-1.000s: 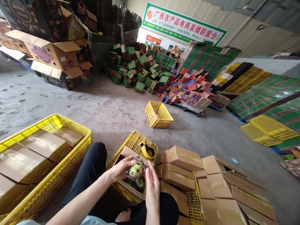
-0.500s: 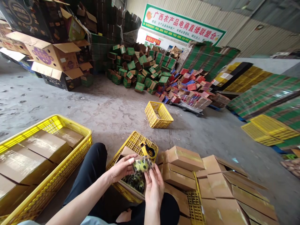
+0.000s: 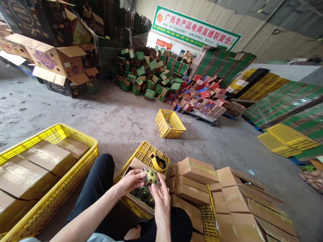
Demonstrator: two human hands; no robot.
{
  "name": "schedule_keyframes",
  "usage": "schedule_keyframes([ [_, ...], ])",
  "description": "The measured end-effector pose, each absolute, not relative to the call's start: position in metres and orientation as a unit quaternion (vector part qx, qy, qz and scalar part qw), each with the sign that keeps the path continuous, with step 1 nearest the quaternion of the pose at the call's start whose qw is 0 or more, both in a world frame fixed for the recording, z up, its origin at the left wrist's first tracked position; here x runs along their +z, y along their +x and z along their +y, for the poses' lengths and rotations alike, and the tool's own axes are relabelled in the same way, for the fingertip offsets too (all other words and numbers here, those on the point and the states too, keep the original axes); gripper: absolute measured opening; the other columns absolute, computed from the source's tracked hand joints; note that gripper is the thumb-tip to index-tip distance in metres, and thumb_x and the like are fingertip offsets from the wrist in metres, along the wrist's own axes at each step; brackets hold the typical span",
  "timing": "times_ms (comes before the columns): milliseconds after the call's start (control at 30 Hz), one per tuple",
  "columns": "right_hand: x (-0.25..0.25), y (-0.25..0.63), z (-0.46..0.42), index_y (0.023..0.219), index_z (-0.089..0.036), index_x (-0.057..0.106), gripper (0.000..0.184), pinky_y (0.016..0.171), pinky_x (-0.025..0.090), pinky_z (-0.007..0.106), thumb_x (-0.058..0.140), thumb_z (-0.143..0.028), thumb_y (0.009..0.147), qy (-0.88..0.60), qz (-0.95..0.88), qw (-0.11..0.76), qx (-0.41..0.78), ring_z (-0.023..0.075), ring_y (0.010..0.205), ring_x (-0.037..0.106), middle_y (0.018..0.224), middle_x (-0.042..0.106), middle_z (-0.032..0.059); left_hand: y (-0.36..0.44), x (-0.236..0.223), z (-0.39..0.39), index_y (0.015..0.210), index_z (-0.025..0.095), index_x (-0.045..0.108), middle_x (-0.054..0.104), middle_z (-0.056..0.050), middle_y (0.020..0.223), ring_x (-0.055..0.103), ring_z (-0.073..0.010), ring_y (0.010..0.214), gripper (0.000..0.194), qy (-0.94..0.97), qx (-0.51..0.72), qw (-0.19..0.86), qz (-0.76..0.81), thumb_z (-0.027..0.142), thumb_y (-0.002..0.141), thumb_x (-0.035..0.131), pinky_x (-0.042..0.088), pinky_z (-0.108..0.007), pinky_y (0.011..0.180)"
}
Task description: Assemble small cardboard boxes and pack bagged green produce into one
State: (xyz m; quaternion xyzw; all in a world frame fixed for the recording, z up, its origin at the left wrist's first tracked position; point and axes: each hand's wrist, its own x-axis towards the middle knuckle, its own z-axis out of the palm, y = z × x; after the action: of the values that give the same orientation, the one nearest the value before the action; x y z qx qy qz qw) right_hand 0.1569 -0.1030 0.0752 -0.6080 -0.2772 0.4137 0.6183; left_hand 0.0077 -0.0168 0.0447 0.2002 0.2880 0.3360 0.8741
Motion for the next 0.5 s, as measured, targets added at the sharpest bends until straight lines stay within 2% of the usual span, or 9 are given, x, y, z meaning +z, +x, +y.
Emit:
schedule_keyframes([
  [67, 0.074, 0.159, -0.103, 0.132, -0.025, 0.070, 0.070, 0.100, 0.059, 0.045, 0.090, -0.049, 0.070, -0.602, -0.269, 0.619, 0.427, 0.0327, 0.120, 0.070, 0.135, 0.072, 0.0120, 0.006, 0.047, -0.018, 0.100, 0.012, 0.073, 0.075, -0.009, 0.090, 0.076, -0.0161, 0.074, 0.044, 0.216, 0.323, 0.876, 0.286, 0.041, 0.074, 0.093, 0.057, -0.020, 0.067],
  [133, 0.073, 0.163, -0.103, 0.127, -0.023, 0.072, 0.064, 0.100, 0.059, 0.044, 0.091, -0.048, 0.070, -0.599, -0.272, 0.613, 0.437, 0.0318, 0.117, 0.072, 0.129, 0.076, 0.0120, 0.005, 0.051, -0.021, 0.117, 0.016, 0.071, 0.074, -0.009, 0.096, 0.076, -0.0176, 0.075, 0.055, 0.225, 0.320, 0.873, 0.290, 0.051, 0.077, 0.089, 0.058, -0.024, 0.068],
  [200, 0.074, 0.167, -0.103, 0.120, -0.022, 0.075, 0.059, 0.099, 0.060, 0.043, 0.091, -0.049, 0.070, -0.599, -0.271, 0.613, 0.438, 0.0318, 0.114, 0.073, 0.124, 0.077, 0.0125, 0.005, 0.054, -0.024, 0.140, 0.026, 0.060, 0.073, -0.009, 0.108, 0.076, -0.0204, 0.085, 0.073, 0.244, 0.331, 0.864, 0.290, 0.056, 0.079, 0.086, 0.059, -0.029, 0.072],
  [267, 0.073, 0.169, -0.102, 0.114, -0.021, 0.077, 0.056, 0.096, 0.061, 0.043, 0.091, -0.052, 0.070, -0.599, -0.257, 0.622, 0.434, 0.0325, 0.114, 0.074, 0.122, 0.078, 0.0129, 0.007, 0.057, -0.027, 0.152, 0.033, 0.050, 0.072, -0.010, 0.118, 0.074, -0.0226, 0.100, 0.089, 0.286, 0.348, 0.844, 0.292, 0.051, 0.075, 0.090, 0.059, -0.030, 0.080],
  [333, 0.070, 0.169, -0.101, 0.110, -0.021, 0.078, 0.054, 0.092, 0.063, 0.041, 0.090, -0.055, 0.069, -0.596, -0.245, 0.630, 0.433, 0.0327, 0.114, 0.073, 0.120, 0.079, 0.0125, 0.012, 0.057, -0.028, 0.152, 0.029, 0.053, 0.072, -0.010, 0.117, 0.071, -0.0234, 0.105, 0.093, 0.334, 0.349, 0.823, 0.299, 0.044, 0.071, 0.095, 0.056, -0.029, 0.084],
  [400, 0.064, 0.170, -0.101, 0.107, -0.022, 0.079, 0.055, 0.084, 0.065, 0.038, 0.090, -0.058, 0.068, -0.603, -0.244, 0.627, 0.428, 0.0311, 0.107, 0.076, 0.117, 0.079, 0.0114, 0.016, 0.056, -0.028, 0.142, 0.022, 0.063, 0.073, -0.011, 0.112, 0.070, -0.0236, 0.102, 0.083, 0.356, 0.345, 0.810, 0.314, 0.047, 0.070, 0.095, 0.055, -0.028, 0.084],
  [500, 0.054, 0.173, -0.101, 0.103, -0.019, 0.080, 0.060, 0.059, 0.063, 0.031, 0.086, -0.067, 0.066, -0.656, -0.265, 0.590, 0.389, 0.0258, 0.075, 0.077, 0.096, 0.082, 0.0104, 0.020, 0.052, -0.027, 0.128, 0.018, 0.070, 0.073, -0.010, 0.109, 0.070, -0.0216, 0.093, 0.071, 0.349, 0.343, 0.803, 0.340, 0.058, 0.072, 0.089, 0.057, -0.032, 0.086],
])
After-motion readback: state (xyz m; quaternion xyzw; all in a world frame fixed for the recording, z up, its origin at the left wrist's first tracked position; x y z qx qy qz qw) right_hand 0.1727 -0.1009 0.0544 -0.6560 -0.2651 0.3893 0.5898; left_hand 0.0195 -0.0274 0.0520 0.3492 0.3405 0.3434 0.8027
